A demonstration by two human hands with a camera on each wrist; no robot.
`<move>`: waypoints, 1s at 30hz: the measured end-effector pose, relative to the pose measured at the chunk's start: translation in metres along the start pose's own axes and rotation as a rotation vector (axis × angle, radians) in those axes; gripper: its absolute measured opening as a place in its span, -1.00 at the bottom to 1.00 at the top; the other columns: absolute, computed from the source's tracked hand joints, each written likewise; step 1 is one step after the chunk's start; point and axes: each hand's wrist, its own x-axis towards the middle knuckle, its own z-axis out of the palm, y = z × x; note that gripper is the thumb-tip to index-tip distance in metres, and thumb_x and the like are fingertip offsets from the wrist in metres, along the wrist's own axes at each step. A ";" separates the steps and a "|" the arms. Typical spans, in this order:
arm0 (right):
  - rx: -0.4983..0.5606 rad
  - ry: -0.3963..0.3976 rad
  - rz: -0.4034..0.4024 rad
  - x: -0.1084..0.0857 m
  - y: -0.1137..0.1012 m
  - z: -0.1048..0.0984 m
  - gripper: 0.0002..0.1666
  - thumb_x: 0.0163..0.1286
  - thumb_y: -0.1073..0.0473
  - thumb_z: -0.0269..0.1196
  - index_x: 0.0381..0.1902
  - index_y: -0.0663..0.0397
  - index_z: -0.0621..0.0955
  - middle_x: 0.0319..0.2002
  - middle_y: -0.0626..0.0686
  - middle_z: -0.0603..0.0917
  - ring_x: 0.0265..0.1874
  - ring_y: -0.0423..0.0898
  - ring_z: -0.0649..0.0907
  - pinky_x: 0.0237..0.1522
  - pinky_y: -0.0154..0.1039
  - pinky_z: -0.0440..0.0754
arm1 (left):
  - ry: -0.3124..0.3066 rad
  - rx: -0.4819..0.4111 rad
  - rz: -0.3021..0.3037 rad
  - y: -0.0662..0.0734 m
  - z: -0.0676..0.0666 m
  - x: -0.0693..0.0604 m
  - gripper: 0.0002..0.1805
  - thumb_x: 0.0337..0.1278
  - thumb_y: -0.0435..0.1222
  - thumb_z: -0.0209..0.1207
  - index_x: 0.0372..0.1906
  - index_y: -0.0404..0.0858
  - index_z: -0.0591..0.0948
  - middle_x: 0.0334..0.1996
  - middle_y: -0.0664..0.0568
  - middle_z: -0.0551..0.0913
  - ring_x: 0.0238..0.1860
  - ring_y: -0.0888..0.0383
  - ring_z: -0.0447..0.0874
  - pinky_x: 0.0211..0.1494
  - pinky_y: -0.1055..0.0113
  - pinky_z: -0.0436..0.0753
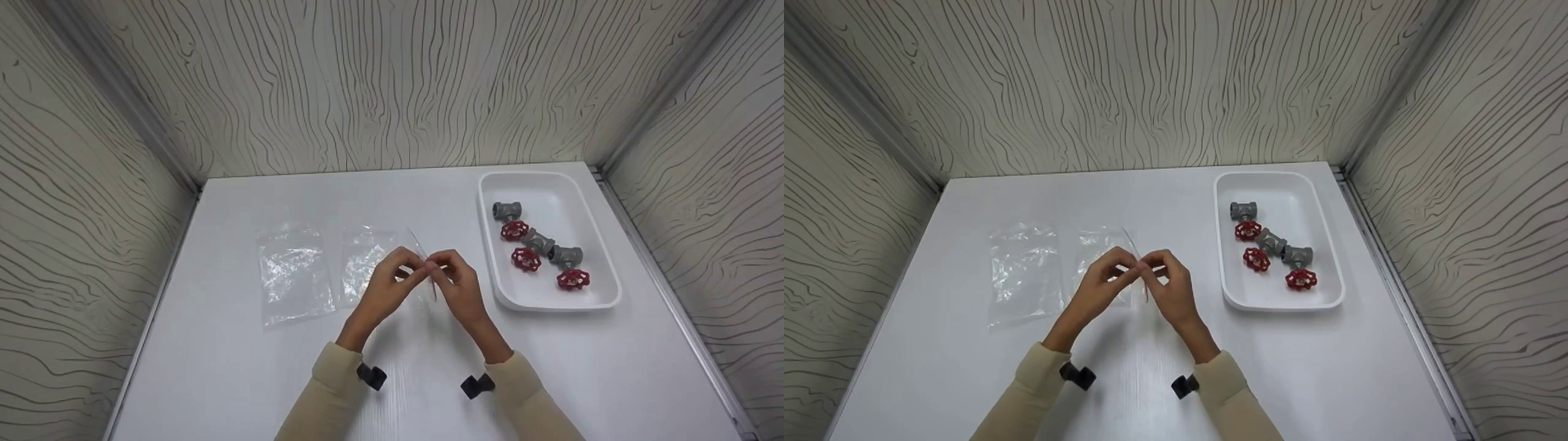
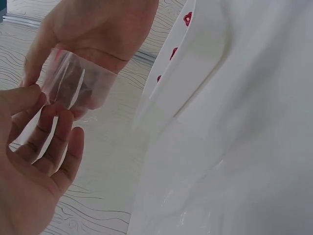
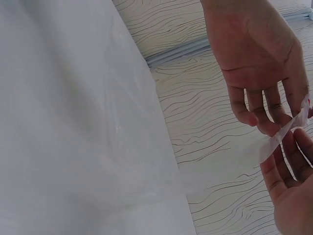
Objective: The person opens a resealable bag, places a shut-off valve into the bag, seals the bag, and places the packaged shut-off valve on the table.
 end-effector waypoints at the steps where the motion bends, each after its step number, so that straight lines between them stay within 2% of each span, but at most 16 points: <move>1: 0.000 -0.003 0.009 0.001 -0.001 0.000 -0.83 0.57 0.27 0.29 -0.01 0.29 0.63 -0.11 0.15 0.71 -0.13 -0.20 0.69 -0.06 -0.40 0.68 | -0.005 -0.004 0.003 -0.001 -0.001 0.000 -0.82 0.48 -0.07 0.30 -0.09 -0.08 0.73 -0.09 0.10 0.70 0.01 0.18 0.69 0.10 0.16 0.74; 7: -0.007 -0.004 0.043 0.002 -0.003 0.000 -0.83 0.56 0.22 0.32 -0.06 0.25 0.65 -0.16 0.11 0.74 -0.20 -0.16 0.73 -0.08 -0.38 0.71 | -0.032 -0.025 0.009 -0.002 -0.004 -0.001 -0.85 0.43 -0.10 0.34 -0.14 -0.07 0.79 -0.07 0.10 0.69 0.02 0.18 0.64 0.12 -0.01 0.74; 12: 0.006 0.024 0.024 0.002 0.000 0.000 -0.87 0.58 0.27 0.29 -0.10 0.28 0.65 -0.24 0.11 0.75 -0.31 -0.03 0.74 -0.22 -0.28 0.74 | -0.025 -0.016 0.012 -0.003 -0.006 -0.002 -0.85 0.44 -0.09 0.34 -0.16 -0.07 0.79 -0.08 0.10 0.71 0.00 0.19 0.66 0.10 0.05 0.74; 16: 0.037 0.038 -0.010 0.002 0.001 -0.001 -0.92 0.55 0.41 0.26 -0.08 0.37 0.62 -0.23 0.20 0.74 -0.28 -0.16 0.75 -0.24 -0.15 0.80 | -0.001 -0.015 0.025 -0.003 -0.006 -0.002 -0.88 0.47 -0.18 0.33 -0.13 -0.14 0.75 -0.10 0.04 0.75 -0.02 0.16 0.70 0.08 0.06 0.76; 20: 0.017 0.040 -0.005 0.001 -0.001 0.000 -0.87 0.50 0.46 0.28 -0.04 0.37 0.61 -0.17 0.22 0.73 -0.24 -0.23 0.75 -0.21 -0.19 0.83 | 0.024 -0.017 0.031 -0.003 -0.005 -0.001 -0.98 0.44 -0.36 0.29 -0.13 -0.20 0.68 -0.14 -0.01 0.75 -0.05 0.13 0.72 0.08 0.09 0.78; 24: -0.035 0.017 0.008 -0.001 -0.005 0.002 -0.86 0.49 0.41 0.33 -0.04 0.32 0.63 -0.14 0.19 0.73 -0.23 -0.16 0.77 -0.16 -0.29 0.82 | 0.031 -0.035 0.024 -0.002 -0.003 -0.001 -0.92 0.38 -0.45 0.25 -0.13 -0.25 0.61 -0.16 -0.05 0.71 -0.06 0.14 0.70 0.09 0.16 0.78; 30: -0.097 0.011 0.019 0.001 -0.006 0.004 -0.95 0.48 0.43 0.32 -0.15 0.28 0.69 -0.20 0.17 0.77 -0.22 -0.13 0.80 -0.12 -0.29 0.83 | 0.024 -0.036 0.042 -0.003 -0.003 -0.001 -0.71 0.36 -0.48 0.20 0.11 -0.31 0.49 -0.13 -0.06 0.67 -0.10 0.17 0.70 0.05 0.22 0.81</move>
